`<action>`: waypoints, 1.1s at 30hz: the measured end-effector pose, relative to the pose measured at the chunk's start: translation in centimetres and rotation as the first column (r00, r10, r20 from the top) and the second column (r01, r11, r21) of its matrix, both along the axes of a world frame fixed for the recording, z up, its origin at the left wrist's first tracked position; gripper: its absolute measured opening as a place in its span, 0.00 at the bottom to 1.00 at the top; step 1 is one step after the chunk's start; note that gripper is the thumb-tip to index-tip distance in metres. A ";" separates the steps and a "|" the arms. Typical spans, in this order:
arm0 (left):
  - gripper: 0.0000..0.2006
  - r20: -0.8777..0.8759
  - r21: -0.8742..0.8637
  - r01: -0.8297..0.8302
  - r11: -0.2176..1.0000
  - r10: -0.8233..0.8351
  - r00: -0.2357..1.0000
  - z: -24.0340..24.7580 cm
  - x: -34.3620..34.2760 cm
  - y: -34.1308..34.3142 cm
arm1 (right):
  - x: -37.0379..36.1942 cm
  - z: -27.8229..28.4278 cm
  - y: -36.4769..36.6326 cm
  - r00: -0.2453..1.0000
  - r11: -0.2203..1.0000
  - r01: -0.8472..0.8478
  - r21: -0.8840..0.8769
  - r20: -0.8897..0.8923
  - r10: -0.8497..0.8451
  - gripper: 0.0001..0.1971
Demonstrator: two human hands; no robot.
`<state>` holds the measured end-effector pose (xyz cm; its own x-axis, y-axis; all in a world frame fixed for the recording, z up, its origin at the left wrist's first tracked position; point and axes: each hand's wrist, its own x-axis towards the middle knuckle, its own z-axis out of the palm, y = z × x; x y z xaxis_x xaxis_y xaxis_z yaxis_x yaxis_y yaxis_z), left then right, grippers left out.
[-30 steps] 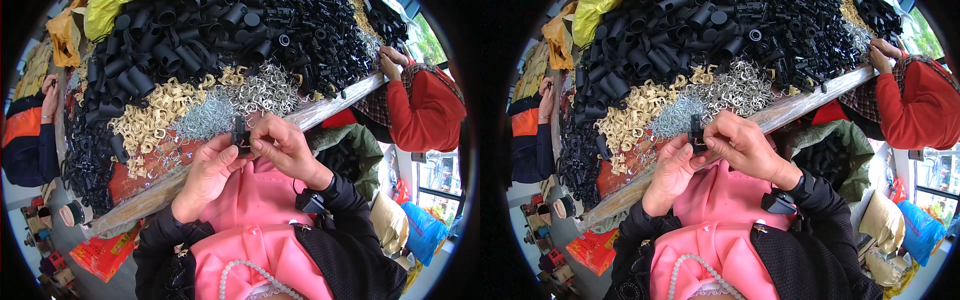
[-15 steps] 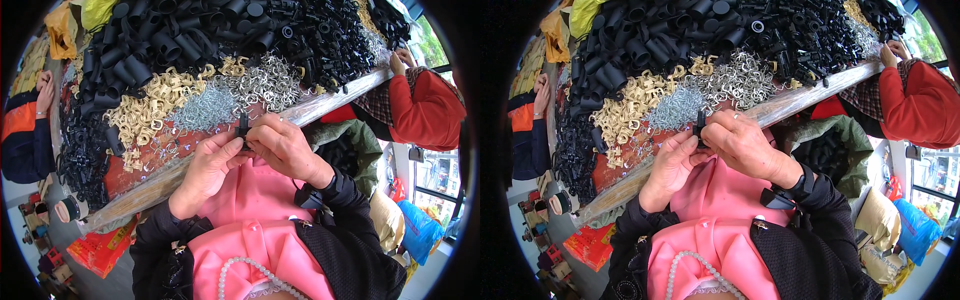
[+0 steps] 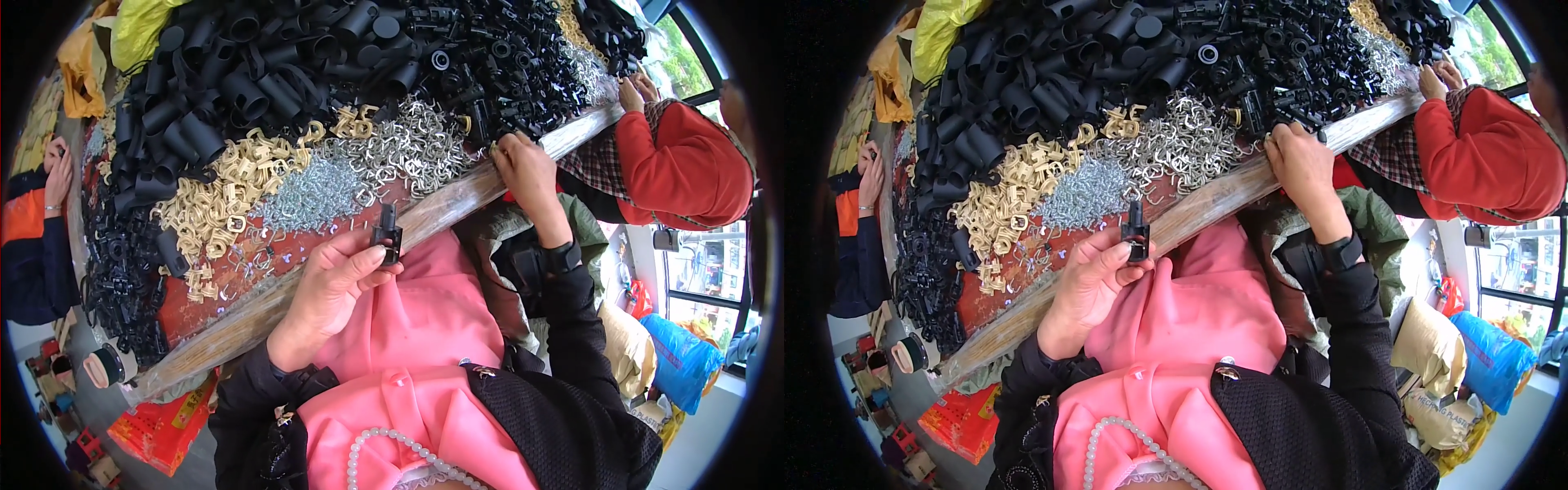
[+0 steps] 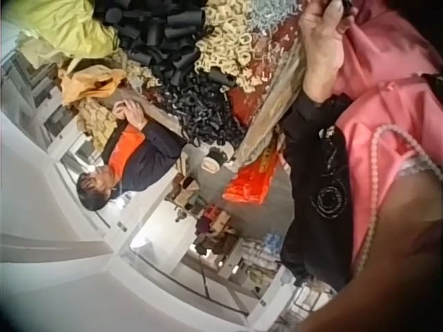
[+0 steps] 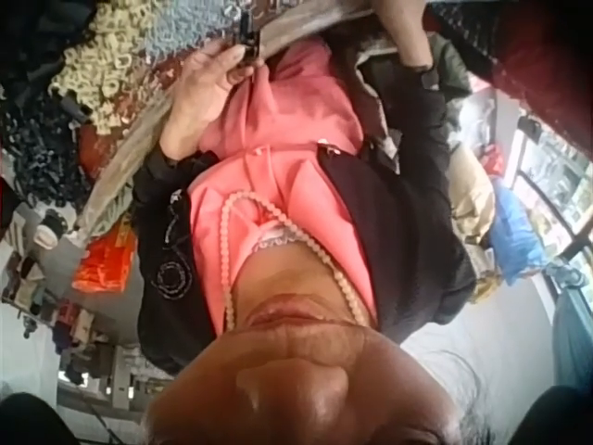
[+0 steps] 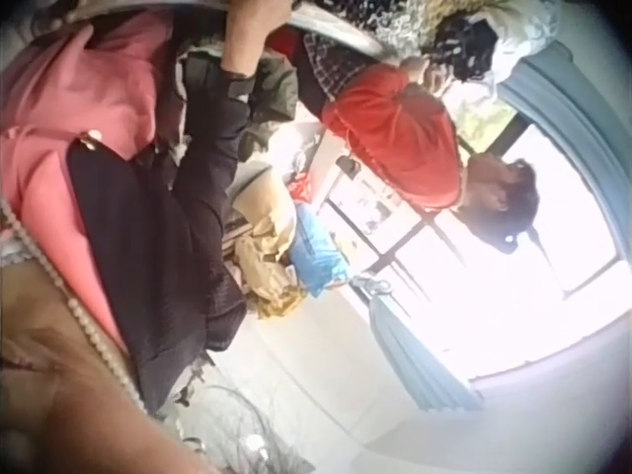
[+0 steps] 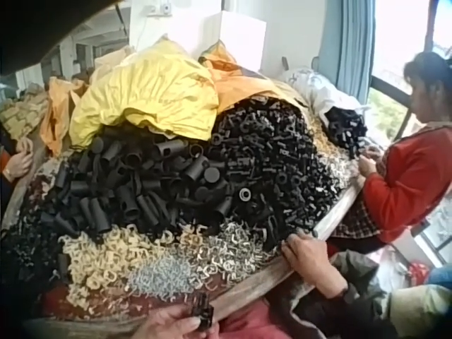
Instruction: The person assembles a component by hand, inserting a small metal clip into a black plastic housing, then sliding a beige plastic piece into the housing and pressing it into place. The person then fits the assembled housing into a larger black plastic tube and sets the completed assembly on the table.
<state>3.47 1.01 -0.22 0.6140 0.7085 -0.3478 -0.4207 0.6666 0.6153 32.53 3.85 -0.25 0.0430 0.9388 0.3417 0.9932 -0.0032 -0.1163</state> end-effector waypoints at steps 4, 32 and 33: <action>0.13 -0.007 0.001 -0.021 1.000 0.021 1.000 0.1 0.0 0.1 | -0.4 -0.4 -0.3 0.970 0.996 -0.072 0.050 -0.228 0.081 0.07; 0.13 -0.072 0.038 -0.057 0.998 0.059 0.996 1.0 -1.6 -0.4 | -12.3 2.1 -3.3 -0.051 0.754 -0.656 -0.045 -0.993 -0.103 0.08; 0.12 -0.103 0.072 -0.079 0.994 0.087 0.991 1.1 -2.0 -0.4 | -12.2 2.2 -2.9 0.126 0.756 -0.652 -0.058 -0.991 0.033 0.08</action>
<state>1.48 0.60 0.85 0.5145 0.7797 -0.3568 -0.4030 0.5872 0.7020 20.36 0.95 1.98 -0.3518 0.9343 -0.0572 0.0404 -0.0458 -0.9981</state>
